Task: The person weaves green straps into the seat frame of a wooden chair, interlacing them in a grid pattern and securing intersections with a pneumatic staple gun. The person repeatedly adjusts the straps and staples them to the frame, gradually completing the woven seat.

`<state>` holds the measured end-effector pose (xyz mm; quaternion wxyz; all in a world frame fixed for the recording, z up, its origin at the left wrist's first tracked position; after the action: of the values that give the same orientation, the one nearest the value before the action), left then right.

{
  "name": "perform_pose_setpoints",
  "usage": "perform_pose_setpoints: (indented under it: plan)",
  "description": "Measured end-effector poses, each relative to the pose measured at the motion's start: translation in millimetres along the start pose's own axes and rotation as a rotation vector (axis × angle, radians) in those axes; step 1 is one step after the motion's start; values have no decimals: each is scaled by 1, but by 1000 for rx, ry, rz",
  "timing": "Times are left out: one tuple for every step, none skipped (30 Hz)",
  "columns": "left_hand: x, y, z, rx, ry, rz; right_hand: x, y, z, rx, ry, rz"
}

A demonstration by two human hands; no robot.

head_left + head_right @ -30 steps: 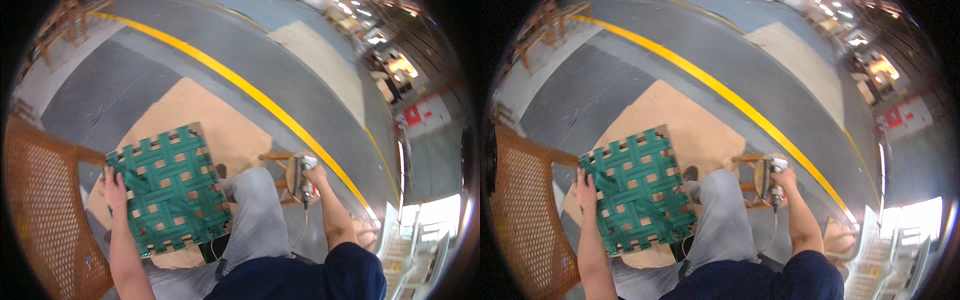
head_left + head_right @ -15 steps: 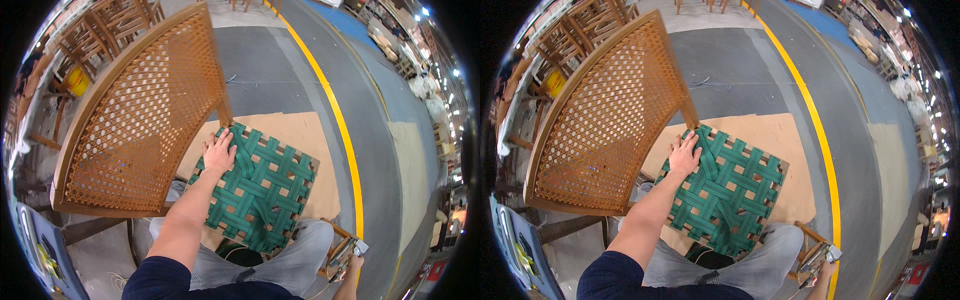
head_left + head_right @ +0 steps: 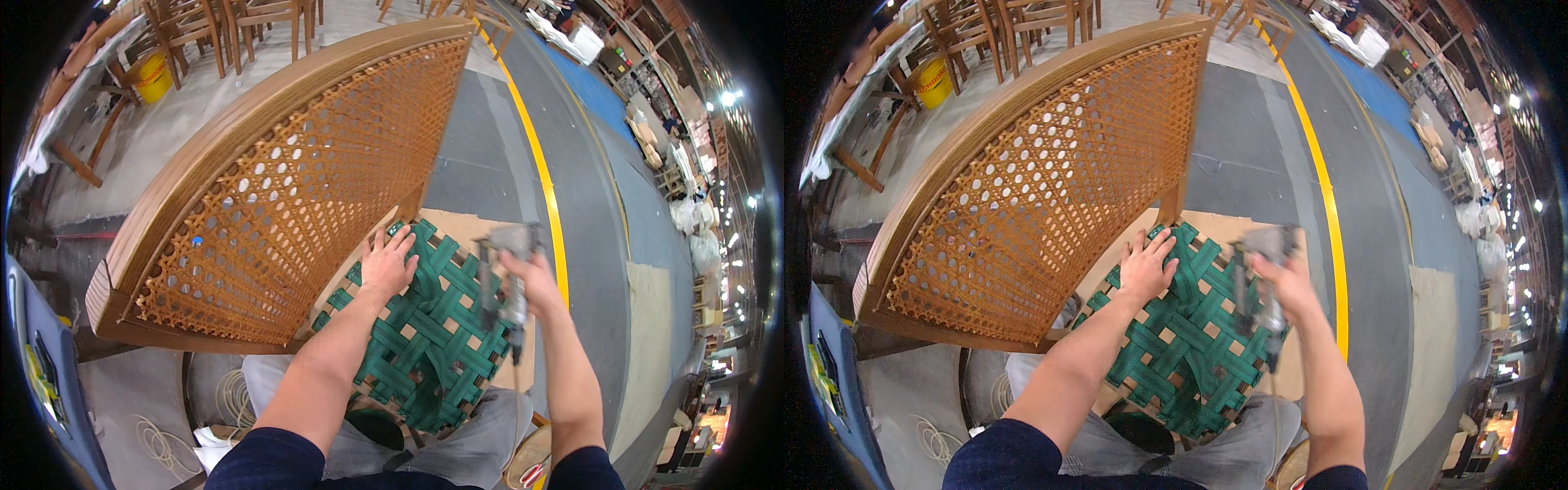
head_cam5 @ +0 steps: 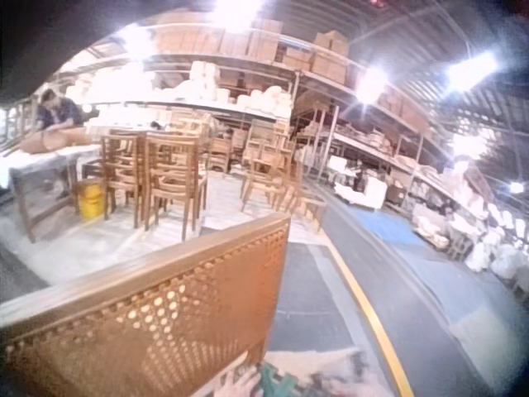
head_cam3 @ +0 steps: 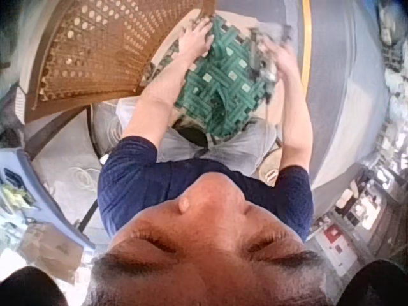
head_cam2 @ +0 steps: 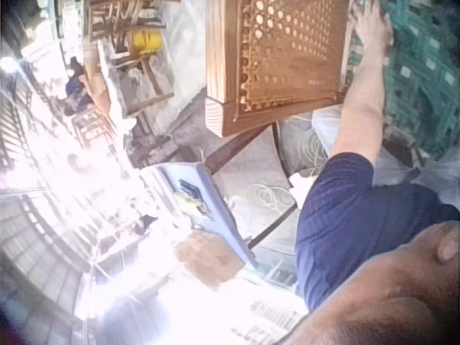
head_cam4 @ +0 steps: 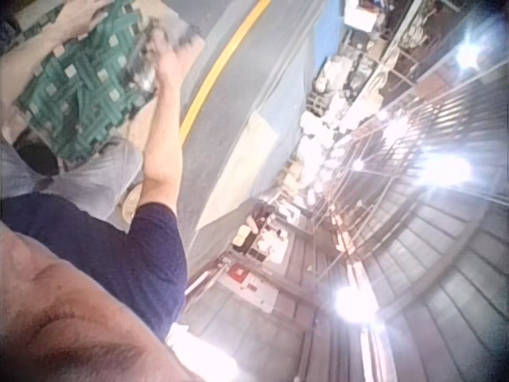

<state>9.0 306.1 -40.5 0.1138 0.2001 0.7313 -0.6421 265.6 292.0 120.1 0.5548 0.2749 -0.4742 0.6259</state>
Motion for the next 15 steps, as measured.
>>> perform_pose_setpoints:
  plan:
    - [1,0,1,-11,4,7,7,34,-18,87,9,22]
    - [1,0,0,-24,12,16,10,61,-34,105,19,56]
    - [1,-1,-1,-37,19,21,11,82,-48,127,28,87]
    - [3,-1,0,-48,22,40,8,98,-57,147,34,86]
    - [4,-1,0,-37,16,53,4,110,-65,165,44,87]
    - [3,0,0,-26,12,68,0,117,-71,180,52,87]
    - [4,0,1,-15,6,80,-4,124,-76,181,68,107]
    - [5,1,1,-14,0,96,-9,128,-81,180,84,126]
    - [4,1,0,-8,-2,100,-13,129,-85,176,99,146]
    - [6,1,1,-1,-9,97,-16,133,-86,170,98,138]
    - [7,2,1,7,-13,95,-18,136,-87,174,94,138]
    - [6,2,0,16,-16,100,-20,137,-88,176,91,139]
    - [6,2,0,23,-19,103,-21,140,-89,179,86,138]
    - [6,3,-1,30,-22,106,-23,141,-90,173,81,147]
    - [6,3,-1,31,-22,103,-25,141,-90,166,77,157]
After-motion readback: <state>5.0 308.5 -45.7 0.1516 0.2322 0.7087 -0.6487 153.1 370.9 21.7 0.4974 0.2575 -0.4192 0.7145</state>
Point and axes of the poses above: each hand's wrist, its own z-axis away from the middle knuckle, its own y-axis out of the palm, x = y × z, the point moved 4 cm from there along -z, towards the middle knuckle, and after that the axes turned 4 degrees about -x, right-handed, at the moved point
